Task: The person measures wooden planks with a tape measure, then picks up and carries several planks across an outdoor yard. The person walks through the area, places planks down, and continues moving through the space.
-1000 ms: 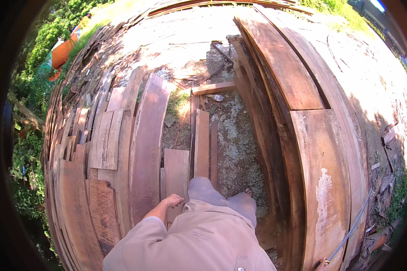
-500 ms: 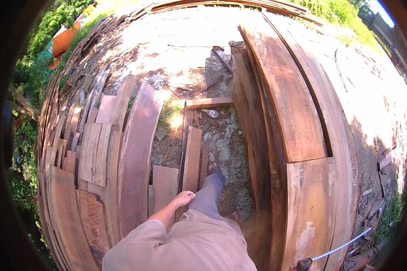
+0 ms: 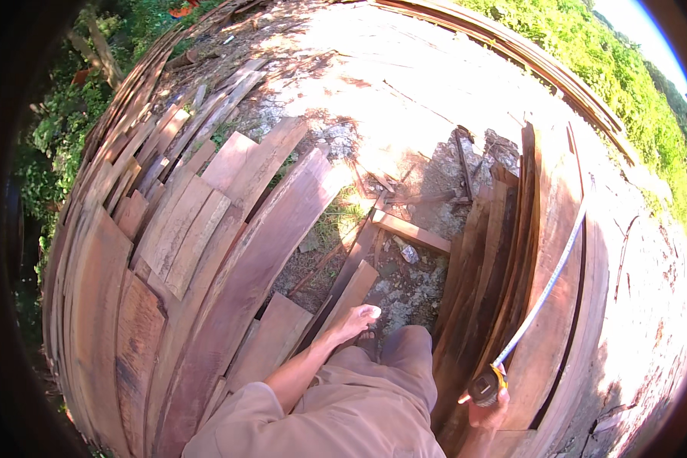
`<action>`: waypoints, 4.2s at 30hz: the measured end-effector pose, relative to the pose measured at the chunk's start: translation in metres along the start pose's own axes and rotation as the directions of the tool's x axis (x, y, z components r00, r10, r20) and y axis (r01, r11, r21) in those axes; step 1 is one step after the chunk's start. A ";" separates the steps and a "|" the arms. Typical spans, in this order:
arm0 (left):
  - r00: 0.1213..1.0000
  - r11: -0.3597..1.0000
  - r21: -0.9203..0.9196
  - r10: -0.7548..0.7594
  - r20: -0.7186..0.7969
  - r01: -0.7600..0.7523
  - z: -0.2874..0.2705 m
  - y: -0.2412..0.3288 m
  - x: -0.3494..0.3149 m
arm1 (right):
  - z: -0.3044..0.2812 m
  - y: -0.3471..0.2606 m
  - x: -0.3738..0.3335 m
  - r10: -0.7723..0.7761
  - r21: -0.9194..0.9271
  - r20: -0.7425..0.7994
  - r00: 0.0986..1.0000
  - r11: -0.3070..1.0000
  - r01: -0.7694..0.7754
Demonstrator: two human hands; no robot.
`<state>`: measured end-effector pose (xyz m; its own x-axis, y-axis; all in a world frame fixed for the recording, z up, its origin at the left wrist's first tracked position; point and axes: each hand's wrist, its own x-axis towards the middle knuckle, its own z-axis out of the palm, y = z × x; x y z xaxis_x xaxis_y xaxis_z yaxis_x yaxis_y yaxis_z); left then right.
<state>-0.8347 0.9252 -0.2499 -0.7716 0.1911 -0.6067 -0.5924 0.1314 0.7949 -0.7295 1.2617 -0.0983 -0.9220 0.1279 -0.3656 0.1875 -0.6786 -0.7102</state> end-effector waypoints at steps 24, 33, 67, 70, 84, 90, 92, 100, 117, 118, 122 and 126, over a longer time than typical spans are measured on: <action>0.994 0.563 -0.820 0.025 -0.109 -0.104 -0.025 0.334 0.331 | 0.253 -0.063 0.571 0.504 -0.906 0.319 0.803 0.410 0.102; 0.983 0.631 -0.755 0.088 -0.159 -0.179 -0.154 0.416 0.493 | 0.314 -0.013 0.808 0.473 -0.907 0.266 0.840 0.417 0.052; 0.640 0.561 -0.618 -0.190 -0.744 -0.551 -0.775 0.668 0.763 | 1.070 0.377 1.218 0.825 -0.878 0.478 0.302 0.456 0.144; 0.574 0.435 -0.600 -0.208 -0.792 -0.672 -0.819 0.660 0.770 | 1.114 0.417 1.217 0.872 -0.907 0.422 0.250 0.400 0.134; 0.410 0.154 -0.469 -0.304 -0.860 -0.869 -1.086 0.612 0.675 | 1.335 0.622 1.107 0.909 -0.876 0.417 0.007 0.400 0.269; 0.518 0.167 -0.620 -0.410 -0.751 -0.766 -1.142 0.594 0.602 | 1.448 0.718 1.053 0.914 -0.883 0.382 -0.140 0.405 0.236; 0.436 0.151 -0.524 -0.391 -0.811 -0.838 -1.173 0.590 0.580 | 1.452 0.745 1.036 0.933 -0.881 0.329 -0.147 0.359 0.307; 0.122 0.010 -0.155 -0.575 -0.809 -0.988 -1.286 0.588 0.491 | 1.489 0.837 0.955 0.859 -0.958 -0.123 -0.497 0.028 0.285; -0.123 0.155 -0.102 -0.955 -0.270 -0.983 -1.182 0.417 0.481 | 1.598 0.987 0.760 0.748 -0.233 -0.117 -0.653 0.619 0.750; -0.180 0.205 -0.101 -0.959 -0.218 -0.974 -1.170 0.399 0.477 | 1.606 0.990 0.739 0.757 -0.178 -0.154 -0.635 0.611 0.772; -0.265 0.263 -0.058 -0.964 0.026 -0.963 -1.138 0.345 0.464 | 1.637 0.995 0.646 0.696 0.298 -0.084 -0.714 0.701 0.648; -0.273 0.290 0.219 -0.957 0.101 -0.932 -1.112 0.318 0.436 | 1.673 0.960 0.543 0.499 0.684 -0.152 -0.853 0.676 0.273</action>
<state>-1.6173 -0.0318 -0.2752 0.8011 -0.0793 -0.5933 0.5982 0.0725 0.7981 -1.6177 -0.5307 0.0278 0.9317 -0.3375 -0.1340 -0.3570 -0.9187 -0.1687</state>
